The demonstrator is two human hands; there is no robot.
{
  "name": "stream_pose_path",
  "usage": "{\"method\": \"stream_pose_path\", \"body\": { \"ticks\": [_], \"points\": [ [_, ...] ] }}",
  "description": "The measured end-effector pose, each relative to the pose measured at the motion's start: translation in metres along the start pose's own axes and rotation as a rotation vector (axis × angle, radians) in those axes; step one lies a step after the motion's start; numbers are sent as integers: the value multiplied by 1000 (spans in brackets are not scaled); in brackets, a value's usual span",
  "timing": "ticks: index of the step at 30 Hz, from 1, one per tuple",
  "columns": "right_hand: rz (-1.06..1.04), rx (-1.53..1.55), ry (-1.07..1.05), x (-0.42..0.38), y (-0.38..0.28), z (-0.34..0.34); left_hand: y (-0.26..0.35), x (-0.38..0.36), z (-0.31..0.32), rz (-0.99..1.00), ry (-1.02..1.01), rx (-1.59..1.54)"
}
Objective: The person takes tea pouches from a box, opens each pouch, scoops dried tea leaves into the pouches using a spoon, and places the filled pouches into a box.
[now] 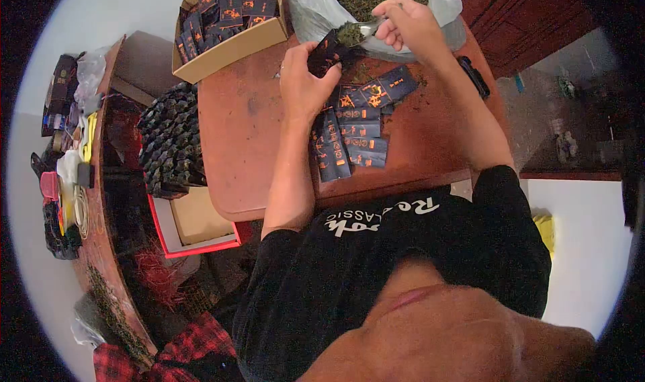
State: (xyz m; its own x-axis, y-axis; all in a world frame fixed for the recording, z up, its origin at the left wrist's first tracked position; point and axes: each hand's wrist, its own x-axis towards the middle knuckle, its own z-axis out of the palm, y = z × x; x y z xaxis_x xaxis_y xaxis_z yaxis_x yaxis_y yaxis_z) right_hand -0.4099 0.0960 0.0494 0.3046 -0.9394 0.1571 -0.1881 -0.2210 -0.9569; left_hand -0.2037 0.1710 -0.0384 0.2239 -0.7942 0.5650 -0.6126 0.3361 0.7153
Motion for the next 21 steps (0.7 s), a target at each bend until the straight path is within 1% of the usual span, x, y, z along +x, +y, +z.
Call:
{"method": "stream_pose_path", "body": {
  "ticks": [3,6,9,13,16,19,20,21],
  "points": [
    [-326,-348,26,-17,-7,17,6,0,-2,-12,-18,6],
    [-456,-554,44,-28,-6,34,3,0,0,-25,-28,6],
    [-722,-766,56,-34,8,40,2,-1,-2,-37,-33,9],
    [-717,-675,77,-41,-4,37,6,1,-3,-57,-16,-10],
    [-569,-600,140,-43,-17,27,0,1,-1,-65,-9,-46],
    [-374,-410,250,-40,-25,11,0,0,-1,-68,-14,-50],
    [-419,-357,303,-33,-18,3,0,0,-2,-66,-17,-36],
    [-380,-355,324,-23,-8,-7,0,0,-2,-65,-21,-22]
  ]
}}
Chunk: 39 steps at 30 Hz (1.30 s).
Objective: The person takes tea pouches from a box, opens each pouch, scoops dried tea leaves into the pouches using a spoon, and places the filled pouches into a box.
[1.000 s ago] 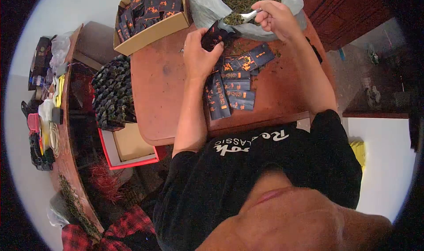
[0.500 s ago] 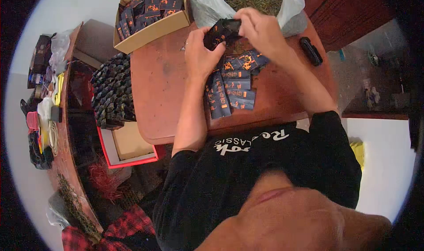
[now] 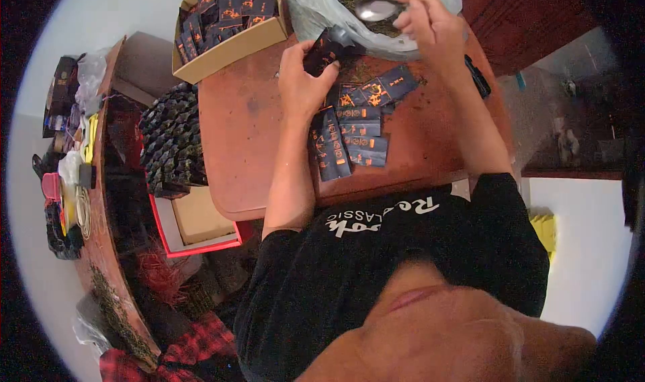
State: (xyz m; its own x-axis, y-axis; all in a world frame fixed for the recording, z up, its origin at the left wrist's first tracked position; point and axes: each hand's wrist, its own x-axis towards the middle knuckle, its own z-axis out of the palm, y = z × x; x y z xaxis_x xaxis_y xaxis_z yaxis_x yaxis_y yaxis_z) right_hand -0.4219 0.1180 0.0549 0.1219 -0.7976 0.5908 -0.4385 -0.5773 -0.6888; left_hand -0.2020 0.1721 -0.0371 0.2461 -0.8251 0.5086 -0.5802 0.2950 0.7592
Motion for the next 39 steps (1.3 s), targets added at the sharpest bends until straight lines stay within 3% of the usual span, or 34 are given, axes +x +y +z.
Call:
{"method": "stream_pose_path", "body": {
  "ticks": [3,9,13,19,28,39],
  "points": [
    [69,-55,43,17,52,-5,1,-1,0,7,11,4],
    [-169,-461,-37,27,113,9,-6,1,3,22,-7,6],
    [230,-106,-145,14,90,33,-11,0,8,24,14,-53],
    [461,321,-147,18,97,34,-5,1,4,21,-17,12],
    [534,611,-92,21,115,19,-1,0,3,26,2,-1],
    [504,706,-168,25,90,-8,3,0,3,45,20,9]
  ]
}}
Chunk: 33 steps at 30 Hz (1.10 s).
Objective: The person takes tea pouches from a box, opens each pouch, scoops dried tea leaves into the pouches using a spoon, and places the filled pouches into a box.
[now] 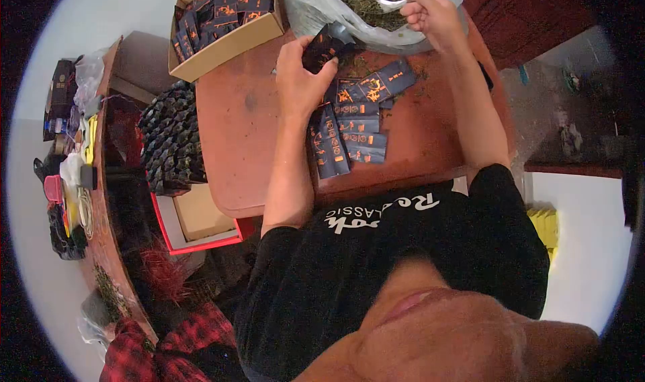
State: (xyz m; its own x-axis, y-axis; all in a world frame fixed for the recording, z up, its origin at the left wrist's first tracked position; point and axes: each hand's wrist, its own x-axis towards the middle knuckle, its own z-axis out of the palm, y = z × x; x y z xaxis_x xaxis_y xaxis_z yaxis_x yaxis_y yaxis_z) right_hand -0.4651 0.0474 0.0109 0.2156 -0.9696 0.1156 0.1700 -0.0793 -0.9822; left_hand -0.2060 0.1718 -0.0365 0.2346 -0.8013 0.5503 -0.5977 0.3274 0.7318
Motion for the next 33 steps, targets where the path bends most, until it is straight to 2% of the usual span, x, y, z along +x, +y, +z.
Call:
{"method": "stream_pose_path", "body": {
  "ticks": [6,9,13,16,19,20,23,26,30,33],
  "points": [
    [30,-63,-26,-13,-12,16,-6,-1,-1,10,-36,44],
    [25,-121,-46,-17,-12,28,-3,0,1,42,17,9],
    [0,-246,-63,-35,-26,62,-1,0,0,1,-1,16],
    [-199,-556,-23,-50,-28,84,-1,-1,-1,-3,-11,15],
    [-453,-824,-87,-64,-22,100,-3,-1,0,-10,-18,23],
    [-681,-968,-106,-66,-15,100,-2,-1,-1,-19,-22,29],
    [-871,-1028,-106,-70,-11,104,-1,-1,-2,-37,-23,11],
    [-773,-972,-109,-74,-22,102,-4,-1,-2,-50,-25,-31],
    [-631,-789,-10,-77,-44,90,-7,1,-1,-60,-25,-114],
    [-536,-661,82,-73,-50,72,-9,1,0,-142,-47,-266]
  ]
}}
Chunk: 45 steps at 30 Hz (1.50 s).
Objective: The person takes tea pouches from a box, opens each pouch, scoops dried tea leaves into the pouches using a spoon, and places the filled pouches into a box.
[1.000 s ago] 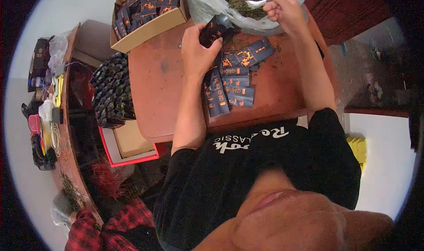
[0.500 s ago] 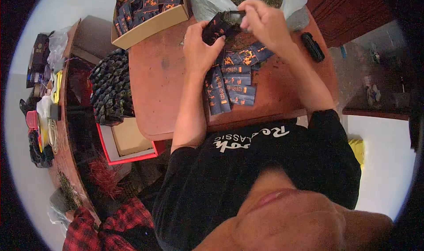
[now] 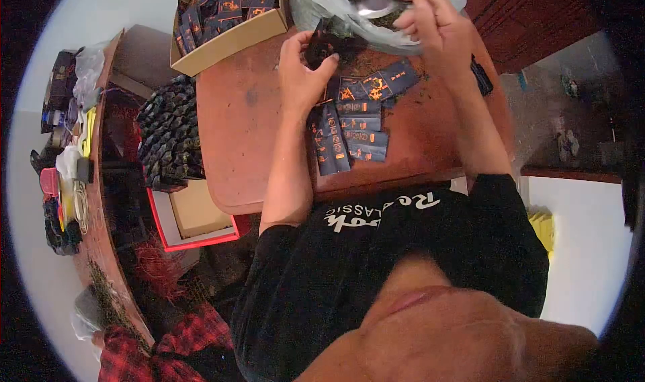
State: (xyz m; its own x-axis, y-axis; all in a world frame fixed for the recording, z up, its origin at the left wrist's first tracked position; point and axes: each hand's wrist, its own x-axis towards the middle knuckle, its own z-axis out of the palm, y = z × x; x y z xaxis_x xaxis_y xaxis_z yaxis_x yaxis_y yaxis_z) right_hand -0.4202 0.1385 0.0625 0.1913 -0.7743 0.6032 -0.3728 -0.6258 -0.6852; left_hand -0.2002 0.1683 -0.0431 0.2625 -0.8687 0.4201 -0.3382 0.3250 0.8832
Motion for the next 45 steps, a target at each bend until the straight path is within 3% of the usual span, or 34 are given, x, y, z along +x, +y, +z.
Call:
{"method": "stream_pose_path", "body": {
  "ticks": [3,6,10,12,14,16,18,22,27,29,30,32,33,37,41,45],
  "points": [
    [64,178,98,0,18,-7,-3,1,-1,-78,1,-170],
    [124,124,135,0,35,-15,5,1,-3,-217,-17,-477],
    [183,40,184,-13,55,-23,3,2,-6,-201,-24,-388],
    [342,95,227,-20,64,-23,-2,1,-7,-165,25,-269],
    [108,-176,226,-29,89,-25,1,2,-9,-146,40,-182],
    [315,139,272,-34,109,-29,-4,2,-12,-98,55,-240],
    [360,210,273,-32,111,-34,-2,2,-15,-88,120,-262],
    [376,192,338,-33,95,-32,16,2,-36,-3,282,-192],
    [389,157,340,-34,98,-40,-7,-20,-100,177,376,37],
    [392,139,337,-34,93,-43,24,-48,-133,16,467,-154],
    [392,158,341,-35,93,-42,32,-61,-151,-29,547,35],
    [388,190,357,-36,95,-42,16,-91,-198,-10,665,271],
    [422,200,353,-36,95,-42,-5,-110,-220,-97,808,366],
    [453,246,314,-37,97,-39,-67,-173,-299,-137,918,445],
    [470,257,272,-38,103,-37,-114,-199,-321,-281,1013,591],
    [492,276,266,-40,103,-35,-151,-200,-331,-322,1057,462]
  ]
}}
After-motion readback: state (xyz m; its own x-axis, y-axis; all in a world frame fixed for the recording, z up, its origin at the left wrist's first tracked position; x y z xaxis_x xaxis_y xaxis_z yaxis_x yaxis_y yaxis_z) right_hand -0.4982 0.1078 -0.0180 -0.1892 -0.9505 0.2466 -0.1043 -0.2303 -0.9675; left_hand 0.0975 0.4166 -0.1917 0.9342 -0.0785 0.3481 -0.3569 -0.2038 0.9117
